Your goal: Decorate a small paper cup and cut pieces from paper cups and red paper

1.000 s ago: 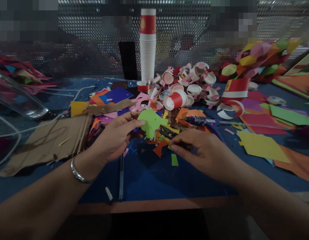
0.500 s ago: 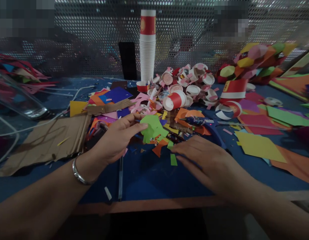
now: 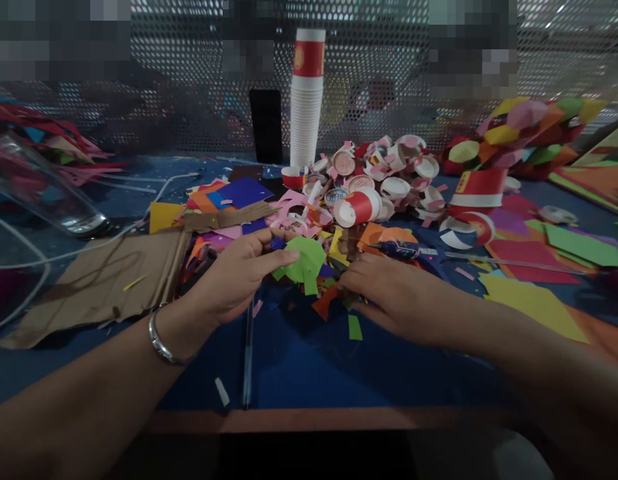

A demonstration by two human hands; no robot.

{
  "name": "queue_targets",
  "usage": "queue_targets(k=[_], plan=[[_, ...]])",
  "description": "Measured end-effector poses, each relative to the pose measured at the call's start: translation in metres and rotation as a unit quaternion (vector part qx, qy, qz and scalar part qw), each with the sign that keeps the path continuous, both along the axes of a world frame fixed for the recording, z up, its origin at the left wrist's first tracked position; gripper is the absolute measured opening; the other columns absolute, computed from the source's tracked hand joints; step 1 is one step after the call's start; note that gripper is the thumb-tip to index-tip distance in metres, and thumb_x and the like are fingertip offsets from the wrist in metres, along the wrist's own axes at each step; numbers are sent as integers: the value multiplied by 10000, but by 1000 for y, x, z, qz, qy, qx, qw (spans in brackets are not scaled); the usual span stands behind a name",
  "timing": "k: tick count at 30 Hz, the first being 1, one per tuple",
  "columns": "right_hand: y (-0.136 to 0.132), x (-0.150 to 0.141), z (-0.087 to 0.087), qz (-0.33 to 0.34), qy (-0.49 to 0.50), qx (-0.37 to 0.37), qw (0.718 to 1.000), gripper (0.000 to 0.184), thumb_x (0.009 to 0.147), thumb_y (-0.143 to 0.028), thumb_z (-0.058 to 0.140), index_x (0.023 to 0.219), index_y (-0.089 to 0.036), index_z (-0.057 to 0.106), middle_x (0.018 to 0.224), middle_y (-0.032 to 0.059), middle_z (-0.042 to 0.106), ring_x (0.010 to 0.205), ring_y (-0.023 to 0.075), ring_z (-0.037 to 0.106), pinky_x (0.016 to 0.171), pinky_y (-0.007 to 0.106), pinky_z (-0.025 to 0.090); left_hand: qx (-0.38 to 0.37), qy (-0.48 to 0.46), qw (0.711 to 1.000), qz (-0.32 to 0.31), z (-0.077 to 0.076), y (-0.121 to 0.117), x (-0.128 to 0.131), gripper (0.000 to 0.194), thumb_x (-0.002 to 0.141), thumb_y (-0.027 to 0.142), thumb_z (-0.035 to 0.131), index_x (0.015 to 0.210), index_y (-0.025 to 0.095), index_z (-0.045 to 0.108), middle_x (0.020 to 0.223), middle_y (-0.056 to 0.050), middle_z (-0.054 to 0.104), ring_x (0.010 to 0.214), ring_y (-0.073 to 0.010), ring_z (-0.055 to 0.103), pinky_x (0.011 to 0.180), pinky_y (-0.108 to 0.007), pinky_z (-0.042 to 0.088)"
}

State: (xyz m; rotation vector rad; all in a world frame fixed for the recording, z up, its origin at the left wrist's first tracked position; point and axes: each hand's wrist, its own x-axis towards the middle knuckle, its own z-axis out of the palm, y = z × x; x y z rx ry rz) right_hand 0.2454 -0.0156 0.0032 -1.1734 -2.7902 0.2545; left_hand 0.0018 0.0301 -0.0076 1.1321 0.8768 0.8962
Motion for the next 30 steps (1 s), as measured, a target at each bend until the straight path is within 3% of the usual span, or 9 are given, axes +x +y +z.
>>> queue_targets(k=[5,10,15,19,21,24,27,30], plan=[[5,0,0,-18,2,-55,998,110,948,-113,563,951,-131,671,936,113,657,867,254,605,809,393,467,-14,-4,1000,-20,2,0,0,204,814,207,825,1004,163,768,943,-31,794,844,-136,719,799,-232,568],[-1,9,3,-31,41,-59,997,143,977,-153,512,943,-155,652,958,105,648,898,253,609,822,394,471,-19,-5,999,-40,4,-1,0,170,811,170,813,980,177,788,960,-23,797,872,-136,721,829,-230,567],[-20,45,12,-157,85,-29,983,196,988,-354,529,985,-222,673,988,77,685,886,256,651,770,387,479,-45,17,997,-61,5,-1,-1,175,818,202,807,985,154,784,975,-62,800,881,-165,734,845,-266,585],[-33,78,1,-354,87,2,931,319,931,-534,591,1021,-237,667,1004,73,708,869,262,670,752,408,492,-67,47,993,-82,9,-4,1,207,864,226,766,1059,159,763,915,-56,783,789,-160,727,685,-248,605],[-34,89,-9,-416,80,4,906,388,863,-592,651,1031,-242,638,1013,66,706,866,267,672,746,416,495,-64,69,992,-83,11,-7,3,270,888,224,744,1152,170,731,921,-51,775,766,-156,721,610,-231,596],[-31,99,-20,-457,98,-22,884,458,805,-654,683,1008,-252,601,976,53,690,868,262,674,748,408,504,-63,67,992,-84,12,-9,4,289,900,193,729,1186,172,691,960,-56,776,789,-161,733,633,-245,616],[-25,108,-30,-480,112,-34,869,451,768,-607,737,1017,-271,570,900,21,670,813,250,664,735,408,497,-65,38,992,-97,10,-7,3,177,875,146,747,1042,160,692,927,-39,770,796,-151,742,699,-253,627],[-21,115,-39,-485,227,-79,841,515,665,-555,832,997,-274,556,826,2,640,785,246,652,717,402,505,-61,27,991,-115,8,-5,1,145,852,133,774,967,155,687,887,-23,765,791,-139,744,733,-241,618]])
